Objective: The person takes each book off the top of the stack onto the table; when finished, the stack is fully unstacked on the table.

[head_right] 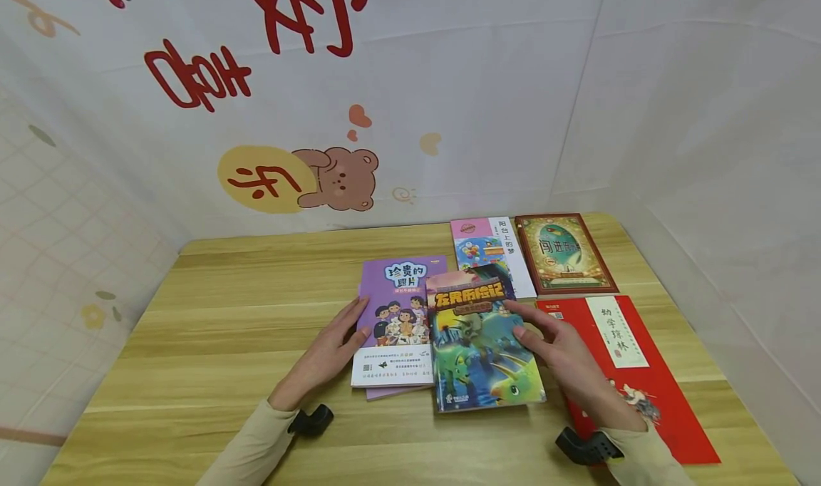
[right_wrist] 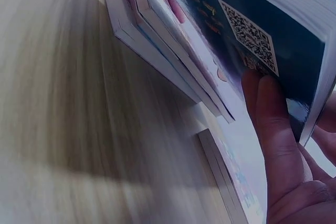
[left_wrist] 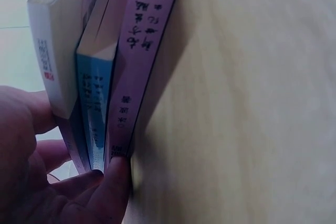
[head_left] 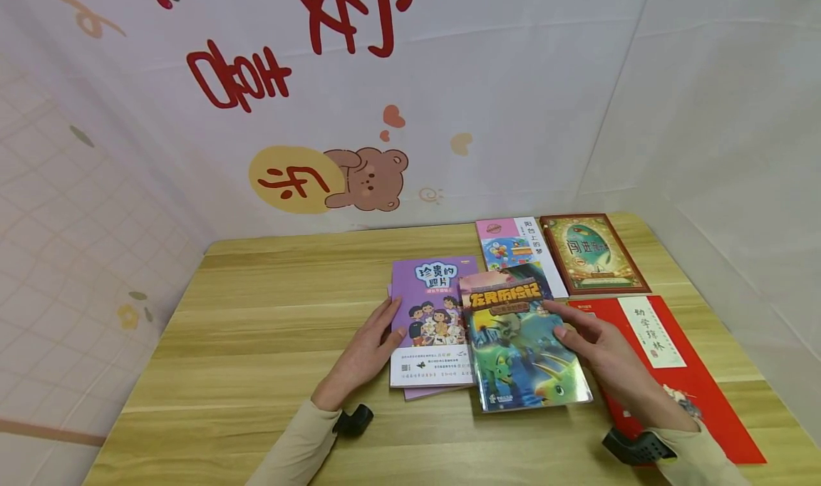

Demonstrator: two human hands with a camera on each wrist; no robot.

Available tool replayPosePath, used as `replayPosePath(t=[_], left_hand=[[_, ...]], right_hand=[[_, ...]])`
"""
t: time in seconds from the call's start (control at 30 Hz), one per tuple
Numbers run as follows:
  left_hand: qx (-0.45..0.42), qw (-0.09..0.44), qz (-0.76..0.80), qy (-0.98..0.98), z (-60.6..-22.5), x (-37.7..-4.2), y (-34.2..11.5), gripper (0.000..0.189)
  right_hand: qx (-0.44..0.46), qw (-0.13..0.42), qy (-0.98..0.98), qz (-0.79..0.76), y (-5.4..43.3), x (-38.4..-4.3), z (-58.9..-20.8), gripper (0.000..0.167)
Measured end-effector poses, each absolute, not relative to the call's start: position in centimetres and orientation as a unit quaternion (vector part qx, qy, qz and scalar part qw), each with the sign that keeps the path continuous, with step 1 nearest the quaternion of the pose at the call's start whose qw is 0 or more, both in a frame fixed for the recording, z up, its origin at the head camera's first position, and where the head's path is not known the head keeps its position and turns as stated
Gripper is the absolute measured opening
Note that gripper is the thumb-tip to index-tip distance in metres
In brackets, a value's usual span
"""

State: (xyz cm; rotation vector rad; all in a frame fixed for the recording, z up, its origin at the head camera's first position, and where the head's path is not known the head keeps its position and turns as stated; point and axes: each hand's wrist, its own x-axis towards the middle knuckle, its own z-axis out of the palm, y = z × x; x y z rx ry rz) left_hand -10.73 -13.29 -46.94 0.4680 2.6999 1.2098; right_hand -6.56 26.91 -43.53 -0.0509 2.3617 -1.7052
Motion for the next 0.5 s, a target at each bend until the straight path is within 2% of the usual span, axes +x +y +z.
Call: replayPosePath(t=[0.3,0.5], left_hand=[[0.155,0.074,0.404,0.898,-46.9,-10.7,-13.3,0.062],[0.156,0.075,0.404,0.898,-46.9,-10.8,-13.4,0.063]], right_hand=[[-0.034,0.086,0.812,-0.577,27.8,-5.7,-43.3,0.053],[-0.027,0.093,0.802,-0.59,28.6,-5.2,-43.3,0.053]])
